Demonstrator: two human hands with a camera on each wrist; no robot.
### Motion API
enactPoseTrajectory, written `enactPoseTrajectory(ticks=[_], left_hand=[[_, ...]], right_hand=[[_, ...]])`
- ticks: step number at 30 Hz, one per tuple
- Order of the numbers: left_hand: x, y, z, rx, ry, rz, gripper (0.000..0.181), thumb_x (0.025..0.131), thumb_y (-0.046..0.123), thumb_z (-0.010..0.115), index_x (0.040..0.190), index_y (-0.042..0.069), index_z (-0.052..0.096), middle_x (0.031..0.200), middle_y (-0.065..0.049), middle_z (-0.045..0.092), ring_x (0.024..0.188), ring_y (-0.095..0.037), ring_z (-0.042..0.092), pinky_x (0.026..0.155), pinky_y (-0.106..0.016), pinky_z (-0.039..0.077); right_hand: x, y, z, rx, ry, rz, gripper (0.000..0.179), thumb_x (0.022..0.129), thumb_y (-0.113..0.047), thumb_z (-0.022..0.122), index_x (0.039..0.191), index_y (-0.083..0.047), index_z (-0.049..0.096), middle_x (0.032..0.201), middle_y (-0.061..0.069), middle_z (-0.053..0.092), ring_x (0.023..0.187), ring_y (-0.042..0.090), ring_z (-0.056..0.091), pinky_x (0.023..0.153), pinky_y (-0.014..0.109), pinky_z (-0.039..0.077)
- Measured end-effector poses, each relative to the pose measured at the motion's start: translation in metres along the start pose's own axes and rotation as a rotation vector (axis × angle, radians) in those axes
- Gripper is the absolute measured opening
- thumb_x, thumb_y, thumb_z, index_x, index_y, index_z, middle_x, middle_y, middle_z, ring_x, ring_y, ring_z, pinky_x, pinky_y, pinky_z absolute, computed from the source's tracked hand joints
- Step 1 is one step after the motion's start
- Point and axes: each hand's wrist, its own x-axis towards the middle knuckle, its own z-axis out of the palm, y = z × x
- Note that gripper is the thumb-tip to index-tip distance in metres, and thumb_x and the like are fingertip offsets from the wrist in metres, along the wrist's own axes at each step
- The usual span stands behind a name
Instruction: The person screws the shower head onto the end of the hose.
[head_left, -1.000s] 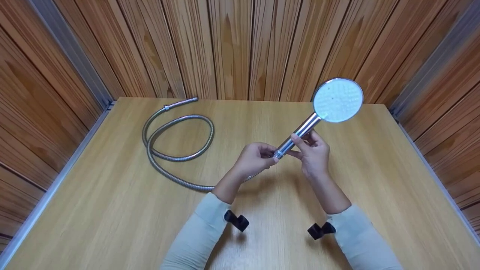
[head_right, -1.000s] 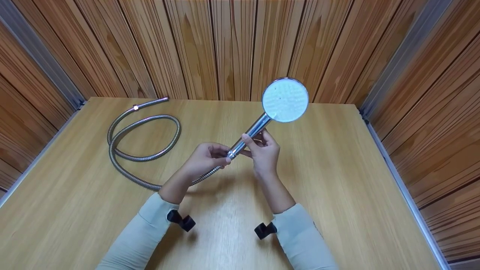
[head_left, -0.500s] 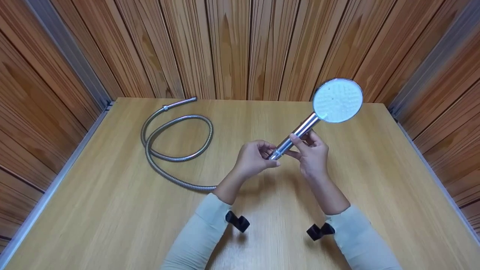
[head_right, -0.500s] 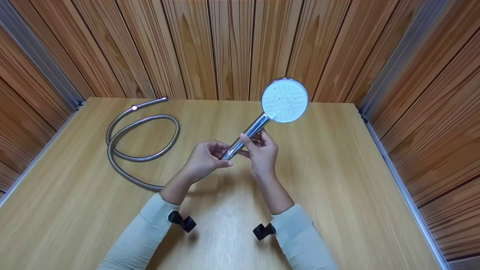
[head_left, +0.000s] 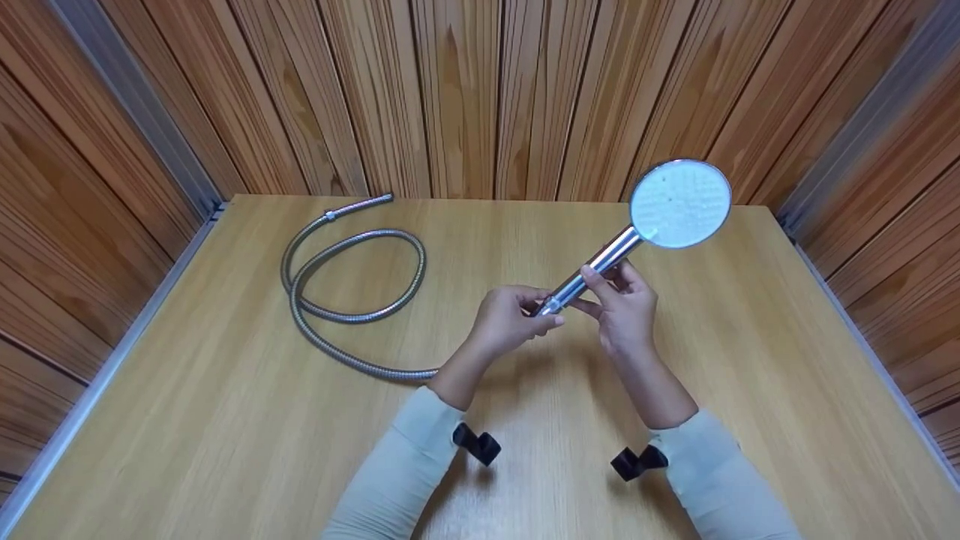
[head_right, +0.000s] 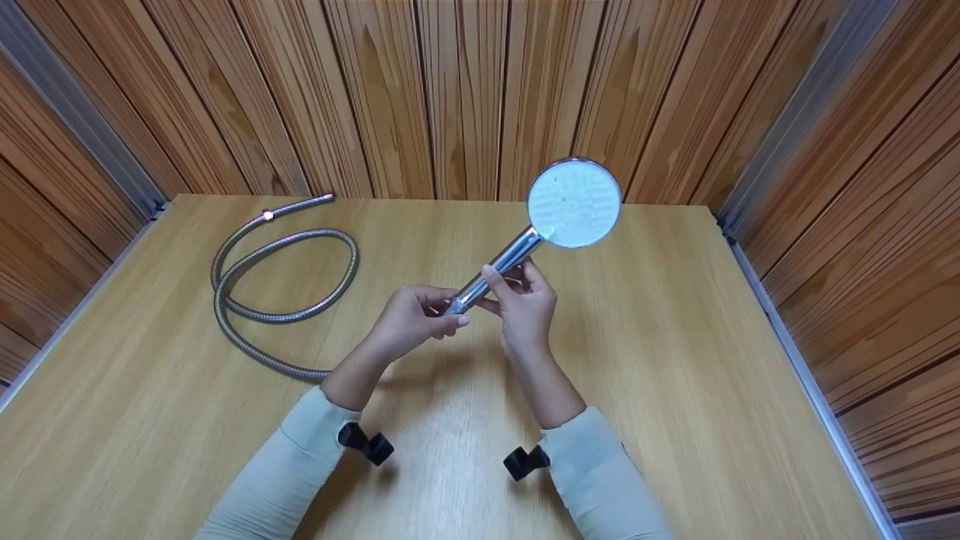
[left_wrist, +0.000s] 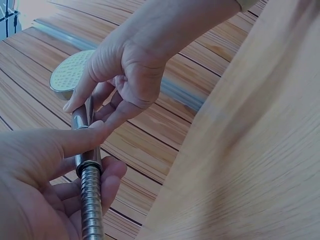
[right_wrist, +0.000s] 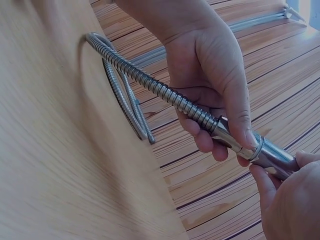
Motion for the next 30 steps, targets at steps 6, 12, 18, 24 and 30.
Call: enactPoseTrajectory(ticks=[6, 12, 18, 24, 30], left_hand=[[0.000, 0.002, -0.007, -0.099, -0.114, -0.016, 0.023, 0.091, 0.013, 0.070, 0.114, 0.013, 0.073, 0.090, -0.002, 0.065, 0.077, -0.016, 0.063, 0.067, -0.027, 0.053], [0.000, 0.002, -0.014, -0.160, -0.194, -0.043, 0.025, 0.091, -0.002, 0.063, 0.113, 0.003, 0.071, 0.095, -0.009, 0.068, 0.083, -0.019, 0.066, 0.077, -0.029, 0.054], [0.000, 0.003, -0.015, -0.100, -0.167, -0.065, 0.016, 0.088, 0.001, 0.069, 0.103, 0.005, 0.073, 0.089, -0.005, 0.068, 0.081, -0.017, 0.066, 0.074, -0.029, 0.055], [-0.001, 0.004, -0.014, -0.068, -0.100, -0.064, 0.021, 0.083, 0.003, 0.076, 0.102, 0.007, 0.068, 0.093, -0.004, 0.066, 0.080, -0.018, 0.065, 0.070, -0.029, 0.055], [0.000, 0.004, -0.012, 0.012, -0.065, -0.067, 0.024, 0.079, 0.009, 0.082, 0.100, 0.012, 0.073, 0.093, 0.000, 0.064, 0.082, -0.019, 0.060, 0.070, -0.028, 0.052]], right_hand=[[0.001, 0.000, -0.001, -0.019, 0.006, -0.017, 0.039, 0.083, -0.008, 0.077, 0.116, 0.004, 0.059, 0.099, 0.012, 0.053, 0.087, 0.022, 0.063, 0.072, 0.045, 0.056], [0.004, 0.000, -0.003, -0.001, 0.019, -0.020, 0.027, 0.084, -0.005, 0.075, 0.107, 0.000, 0.061, 0.094, 0.010, 0.053, 0.084, 0.020, 0.063, 0.072, 0.046, 0.056], [0.002, -0.001, -0.003, -0.006, 0.007, -0.016, 0.026, 0.085, -0.005, 0.075, 0.107, -0.001, 0.061, 0.094, 0.009, 0.053, 0.084, 0.019, 0.063, 0.072, 0.046, 0.056], [0.000, -0.002, -0.001, -0.001, -0.004, -0.006, 0.033, 0.083, -0.008, 0.076, 0.112, -0.001, 0.061, 0.098, 0.011, 0.053, 0.087, 0.022, 0.063, 0.074, 0.046, 0.056], [0.000, -0.003, -0.001, 0.005, 0.000, 0.011, 0.040, 0.084, -0.007, 0.076, 0.118, 0.003, 0.058, 0.098, 0.011, 0.053, 0.088, 0.021, 0.062, 0.074, 0.047, 0.056]])
